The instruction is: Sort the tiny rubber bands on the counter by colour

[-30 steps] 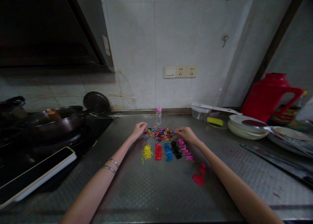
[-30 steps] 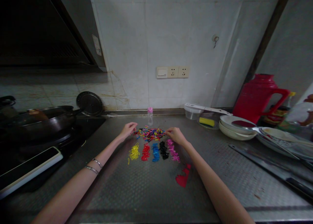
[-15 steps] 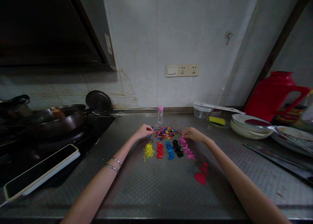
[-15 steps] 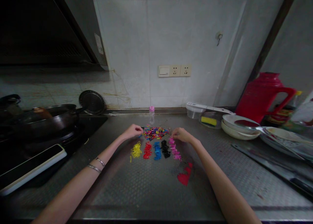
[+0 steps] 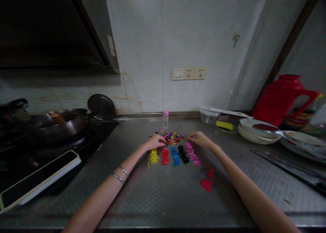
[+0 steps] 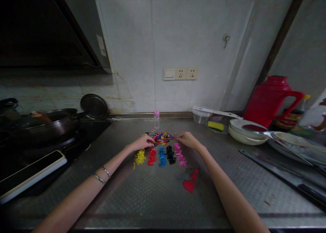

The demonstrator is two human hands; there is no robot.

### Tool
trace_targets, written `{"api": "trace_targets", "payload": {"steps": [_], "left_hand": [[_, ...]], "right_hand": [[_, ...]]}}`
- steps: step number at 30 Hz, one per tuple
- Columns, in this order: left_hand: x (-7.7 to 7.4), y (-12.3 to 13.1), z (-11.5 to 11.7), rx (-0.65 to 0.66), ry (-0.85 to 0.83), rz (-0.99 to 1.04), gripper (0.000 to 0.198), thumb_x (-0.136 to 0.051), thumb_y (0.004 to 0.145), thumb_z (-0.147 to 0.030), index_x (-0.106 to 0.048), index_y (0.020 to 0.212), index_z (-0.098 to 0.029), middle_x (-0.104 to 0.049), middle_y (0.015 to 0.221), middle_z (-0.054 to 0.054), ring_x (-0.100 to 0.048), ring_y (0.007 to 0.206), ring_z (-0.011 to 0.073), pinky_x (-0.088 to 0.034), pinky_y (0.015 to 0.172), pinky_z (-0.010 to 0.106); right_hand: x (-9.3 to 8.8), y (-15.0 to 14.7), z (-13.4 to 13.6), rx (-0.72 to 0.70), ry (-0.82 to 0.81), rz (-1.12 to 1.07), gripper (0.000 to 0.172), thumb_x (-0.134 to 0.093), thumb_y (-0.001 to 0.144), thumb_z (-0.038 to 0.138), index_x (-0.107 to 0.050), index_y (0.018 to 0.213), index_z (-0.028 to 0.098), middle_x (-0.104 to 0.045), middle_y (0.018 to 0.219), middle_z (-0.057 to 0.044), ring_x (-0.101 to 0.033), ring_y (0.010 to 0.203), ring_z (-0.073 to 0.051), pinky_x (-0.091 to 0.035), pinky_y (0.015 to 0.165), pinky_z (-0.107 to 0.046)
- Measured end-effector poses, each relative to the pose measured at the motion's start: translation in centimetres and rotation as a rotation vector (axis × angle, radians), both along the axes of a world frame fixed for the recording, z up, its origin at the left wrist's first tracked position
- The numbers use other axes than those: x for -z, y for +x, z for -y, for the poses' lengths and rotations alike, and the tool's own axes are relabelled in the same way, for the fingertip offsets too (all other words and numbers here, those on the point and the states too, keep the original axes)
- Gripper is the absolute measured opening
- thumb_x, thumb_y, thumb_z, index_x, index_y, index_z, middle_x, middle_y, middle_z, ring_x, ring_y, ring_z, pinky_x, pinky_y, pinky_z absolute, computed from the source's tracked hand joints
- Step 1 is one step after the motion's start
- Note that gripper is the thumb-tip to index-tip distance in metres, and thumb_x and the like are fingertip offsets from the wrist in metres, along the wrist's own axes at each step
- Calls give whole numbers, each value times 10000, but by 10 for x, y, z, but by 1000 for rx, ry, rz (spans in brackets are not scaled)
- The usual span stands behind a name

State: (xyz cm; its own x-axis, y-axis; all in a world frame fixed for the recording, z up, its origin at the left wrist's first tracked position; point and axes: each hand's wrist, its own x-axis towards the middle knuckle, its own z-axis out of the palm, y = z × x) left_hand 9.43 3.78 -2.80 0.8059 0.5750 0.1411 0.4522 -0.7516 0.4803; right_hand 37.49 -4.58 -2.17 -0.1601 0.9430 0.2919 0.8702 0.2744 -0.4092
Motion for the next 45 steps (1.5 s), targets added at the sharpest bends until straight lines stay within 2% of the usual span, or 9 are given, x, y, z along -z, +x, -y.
{"api": "trace_targets", "payload": {"steps": [4, 8, 13, 26, 30, 36, 45], "left_hand": [[2, 3, 3, -48, 41, -2, 244, -534, 733, -278, -678, 888, -155, -672, 788, 30, -562, 670, 126, -385, 654, 198], [3, 5, 1, -40, 74, 5, 225, -515, 747, -276, -683, 851, -168, -675, 818, 27, -571, 709, 127, -386, 701, 197], [4, 5, -1, -50, 79, 4, 229, -493, 756, -271, -685, 825, -167, -675, 822, 25, -572, 718, 128, -386, 683, 190], [-9, 2, 1, -81, -46, 150, 211, -531, 715, -246, -685, 762, -109, -667, 741, 39, -563, 675, 124, -397, 655, 200], [-14, -1, 9, -60, -62, 161, 201, -533, 711, -233, -683, 756, -107, -663, 737, 37, -563, 669, 123, -397, 642, 198], [-14, -8, 24, 0, -39, 74, 170, -534, 694, -189, -683, 739, -120, -660, 723, 31, -556, 659, 117, -388, 628, 188], [-16, -16, 30, -8, -180, 4, 191, -547, 670, -177, -686, 780, -106, -664, 721, 39, -564, 662, 121, -405, 628, 191]], "right_hand": [[1, -3, 1, -5, 4, 14, 278, -477, 750, 296, -699, 799, 137, -689, 827, -59, -613, 782, -183, -437, 723, -250], [4, -4, 0, 3, 2, 16, 280, -473, 750, 292, -698, 808, 137, -689, 834, -55, -615, 785, -180, -437, 721, -245], [5, -4, -1, -9, 9, 31, 260, -470, 748, 271, -696, 782, 147, -690, 821, -54, -615, 773, -180, -434, 710, -237], [6, -8, -2, 1, 5, 17, 248, -473, 752, 259, -687, 772, 137, -687, 824, -64, -609, 769, -167, -431, 721, -223], [4, -16, 0, -13, 24, 67, 240, -474, 757, 246, -683, 831, 155, -674, 882, -66, -594, 827, -170, -421, 771, -234], [3, -36, 5, 62, 55, 190, 227, -472, 788, 274, -658, 904, 212, -634, 941, -54, -523, 968, -177, -397, 827, -255], [0, -60, 9, 10, 64, 274, 237, -475, 816, 350, -661, 866, 212, -598, 923, -63, -491, 953, -175, -402, 791, -253]]}}
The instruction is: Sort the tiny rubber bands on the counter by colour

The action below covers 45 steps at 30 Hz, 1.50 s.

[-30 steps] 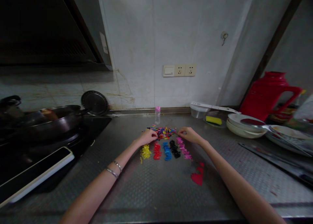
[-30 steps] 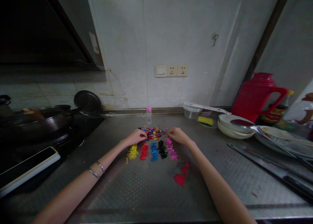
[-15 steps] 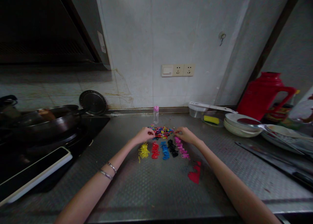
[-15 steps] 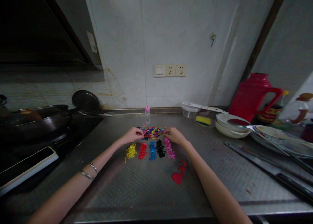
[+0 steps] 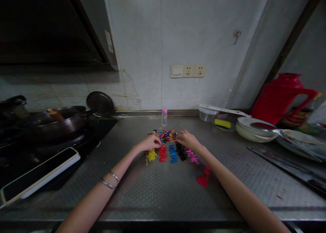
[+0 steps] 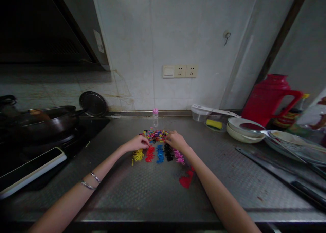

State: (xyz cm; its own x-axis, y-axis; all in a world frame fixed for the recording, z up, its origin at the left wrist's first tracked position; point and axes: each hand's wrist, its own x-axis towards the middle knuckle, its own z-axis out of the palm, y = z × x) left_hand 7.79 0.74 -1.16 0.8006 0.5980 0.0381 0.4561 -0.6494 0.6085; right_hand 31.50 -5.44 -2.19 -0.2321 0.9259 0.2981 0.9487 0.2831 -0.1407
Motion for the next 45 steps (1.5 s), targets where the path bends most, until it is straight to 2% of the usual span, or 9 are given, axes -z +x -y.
{"api": "trace_targets", "payload": {"steps": [4, 14, 27, 33, 39, 42, 45], "left_hand": [[0, -5, -5, -12, 10, 49, 211, -545, 672, -193, -688, 797, -100, -667, 745, 45, -563, 671, 127, -406, 628, 195], [13, -24, -28, -106, 9, 108, 216, -534, 672, -217, -680, 772, -92, -666, 734, 44, -569, 678, 132, -416, 649, 205], [16, -30, -36, -158, 27, 134, 234, -523, 696, -247, -679, 783, -96, -666, 738, 47, -565, 677, 131, -418, 648, 217], [15, -30, -36, -176, 19, 143, 226, -527, 694, -239, -675, 786, -93, -671, 762, 49, -576, 704, 138, -434, 689, 232], [18, -27, -36, -204, 19, 163, 218, -521, 686, -215, -677, 768, -85, -672, 747, 54, -576, 694, 136, -437, 692, 229], [20, -24, -34, -198, 36, 138, 227, -511, 681, -203, -680, 777, -85, -669, 732, 49, -572, 678, 136, -432, 671, 224], [21, -20, -30, -172, 47, 127, 249, -504, 683, -205, -683, 799, -76, -667, 739, 55, -566, 668, 139, -424, 645, 221]], "right_hand": [[0, -6, 0, 12, -3, 35, 216, -498, 801, 358, -658, 827, 216, -599, 901, -60, -489, 938, -189, -408, 775, -266], [0, -13, 0, 45, -7, 77, 163, -485, 799, 260, -639, 793, 208, -583, 924, -63, -489, 921, -193, -410, 745, -262], [-4, -6, 2, 61, 63, 76, 261, -398, 861, 328, -619, 901, 195, -576, 958, -82, -483, 925, -185, -402, 742, -251], [-10, -30, 8, -65, 98, 59, 230, -430, 850, 315, -621, 843, 186, -568, 917, -76, -474, 910, -179, -398, 780, -274], [-11, -55, 18, -271, 121, 46, 225, -443, 846, 298, -635, 865, 183, -569, 947, -72, -479, 939, -175, -382, 826, -279], [-9, -59, 20, -342, 121, 49, 218, -452, 842, 288, -640, 895, 191, -564, 984, -68, -482, 955, -177, -384, 827, -286], [-10, -54, 18, -352, 124, 28, 219, -452, 841, 273, -644, 915, 198, -564, 986, -69, -490, 952, -173, -384, 837, -293]]}}
